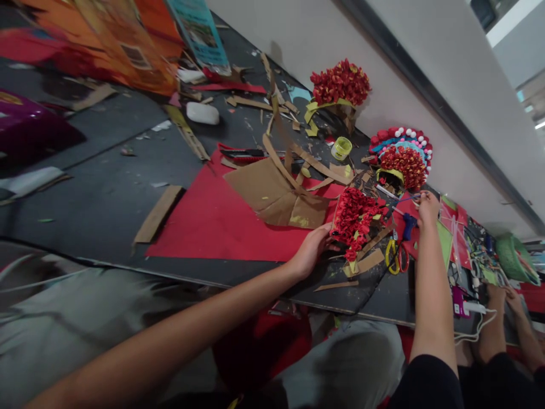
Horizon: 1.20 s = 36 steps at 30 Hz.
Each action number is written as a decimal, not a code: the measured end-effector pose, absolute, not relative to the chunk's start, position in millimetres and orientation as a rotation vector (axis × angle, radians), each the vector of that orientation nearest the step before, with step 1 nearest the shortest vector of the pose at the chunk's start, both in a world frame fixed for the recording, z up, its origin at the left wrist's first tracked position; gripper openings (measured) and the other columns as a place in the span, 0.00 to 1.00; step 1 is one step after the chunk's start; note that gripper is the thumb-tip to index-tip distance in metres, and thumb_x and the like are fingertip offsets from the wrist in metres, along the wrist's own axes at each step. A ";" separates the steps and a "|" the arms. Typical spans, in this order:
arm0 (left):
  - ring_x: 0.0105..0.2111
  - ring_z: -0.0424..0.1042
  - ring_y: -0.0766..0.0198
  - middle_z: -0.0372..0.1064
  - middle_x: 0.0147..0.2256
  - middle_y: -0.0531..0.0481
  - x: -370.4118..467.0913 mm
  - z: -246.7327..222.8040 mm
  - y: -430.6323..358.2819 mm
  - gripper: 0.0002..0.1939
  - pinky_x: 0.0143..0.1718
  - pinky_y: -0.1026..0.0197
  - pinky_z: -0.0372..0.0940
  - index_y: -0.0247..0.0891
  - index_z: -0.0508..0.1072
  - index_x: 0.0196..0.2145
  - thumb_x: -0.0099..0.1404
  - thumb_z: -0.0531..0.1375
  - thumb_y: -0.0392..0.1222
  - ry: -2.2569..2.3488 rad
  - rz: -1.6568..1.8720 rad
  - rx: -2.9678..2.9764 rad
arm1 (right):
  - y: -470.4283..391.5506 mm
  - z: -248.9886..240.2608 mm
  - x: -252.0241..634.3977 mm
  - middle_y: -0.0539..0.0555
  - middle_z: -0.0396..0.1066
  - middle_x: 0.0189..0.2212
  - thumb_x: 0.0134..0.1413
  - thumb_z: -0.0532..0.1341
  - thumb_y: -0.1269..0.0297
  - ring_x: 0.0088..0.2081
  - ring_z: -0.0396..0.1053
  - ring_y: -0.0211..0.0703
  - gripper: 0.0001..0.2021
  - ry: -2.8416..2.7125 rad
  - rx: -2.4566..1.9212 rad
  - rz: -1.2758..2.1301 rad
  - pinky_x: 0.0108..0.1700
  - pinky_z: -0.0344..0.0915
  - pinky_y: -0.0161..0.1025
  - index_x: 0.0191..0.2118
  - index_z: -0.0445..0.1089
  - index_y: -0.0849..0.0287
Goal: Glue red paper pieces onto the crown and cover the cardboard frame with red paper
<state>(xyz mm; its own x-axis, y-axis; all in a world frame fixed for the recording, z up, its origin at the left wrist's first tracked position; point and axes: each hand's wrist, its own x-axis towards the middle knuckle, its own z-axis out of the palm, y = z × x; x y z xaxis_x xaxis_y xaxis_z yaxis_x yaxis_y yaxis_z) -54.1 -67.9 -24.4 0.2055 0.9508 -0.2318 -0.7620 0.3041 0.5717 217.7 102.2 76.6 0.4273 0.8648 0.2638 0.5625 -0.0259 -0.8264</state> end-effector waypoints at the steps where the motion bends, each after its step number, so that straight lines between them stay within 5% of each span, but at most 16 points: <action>1: 0.37 0.70 0.58 0.72 0.37 0.45 -54.1 -24.1 -68.0 0.22 0.30 0.63 0.68 0.34 0.75 0.39 0.52 0.64 0.54 0.608 1.234 0.367 | 100.5 79.2 218.5 0.47 0.69 0.24 0.47 0.61 0.50 0.18 0.58 0.31 0.14 -1.264 -1.696 0.356 0.16 0.52 0.28 0.28 0.62 0.57; 5: 0.37 0.71 0.57 0.73 0.36 0.45 -54.2 -23.6 -67.8 0.21 0.29 0.63 0.67 0.34 0.75 0.38 0.53 0.63 0.54 0.602 1.234 0.369 | 88.8 90.0 206.8 0.51 0.71 0.29 0.48 0.59 0.48 0.23 0.64 0.35 0.16 -1.369 -1.624 0.240 0.21 0.57 0.32 0.31 0.64 0.56; 8: 0.37 0.71 0.56 0.73 0.37 0.45 -54.3 -23.8 -67.6 0.21 0.30 0.62 0.67 0.34 0.75 0.38 0.53 0.63 0.54 0.596 1.233 0.373 | 73.0 96.3 178.3 0.52 0.74 0.30 0.52 0.58 0.49 0.28 0.69 0.40 0.14 -1.658 -1.566 0.119 0.33 0.66 0.38 0.33 0.68 0.55; 16: 0.39 0.71 0.55 0.74 0.39 0.44 -54.9 -22.7 -68.9 0.21 0.31 0.62 0.67 0.35 0.75 0.38 0.53 0.63 0.54 0.597 1.239 0.379 | 33.3 112.7 89.4 0.52 0.77 0.35 0.58 0.55 0.61 0.38 0.74 0.45 0.10 -2.191 -1.405 -0.027 0.47 0.67 0.41 0.36 0.74 0.53; 26: 0.39 0.71 0.55 0.73 0.40 0.44 -53.7 -23.3 -67.6 0.20 0.30 0.63 0.67 0.35 0.75 0.37 0.53 0.63 0.55 0.587 1.245 0.402 | 25.1 129.9 90.9 0.51 0.75 0.32 0.59 0.56 0.56 0.29 0.72 0.39 0.10 -1.898 -1.360 0.073 0.35 0.70 0.39 0.36 0.71 0.54; 31: 0.38 0.70 0.56 0.72 0.40 0.44 -53.4 -22.6 -67.3 0.22 0.30 0.63 0.68 0.35 0.75 0.37 0.53 0.63 0.55 0.598 1.256 0.404 | 28.2 134.8 101.8 0.50 0.73 0.28 0.51 0.63 0.52 0.23 0.66 0.32 0.12 -1.537 -1.215 0.372 0.18 0.55 0.29 0.33 0.68 0.56; 36: 0.38 0.70 0.57 0.72 0.39 0.45 -53.5 -21.7 -67.7 0.22 0.30 0.63 0.67 0.34 0.75 0.37 0.51 0.63 0.55 0.589 1.252 0.398 | 34.8 127.2 103.0 0.47 0.72 0.25 0.38 0.70 0.51 0.20 0.62 0.28 0.18 -1.412 -1.195 0.763 0.15 0.48 0.25 0.30 0.68 0.58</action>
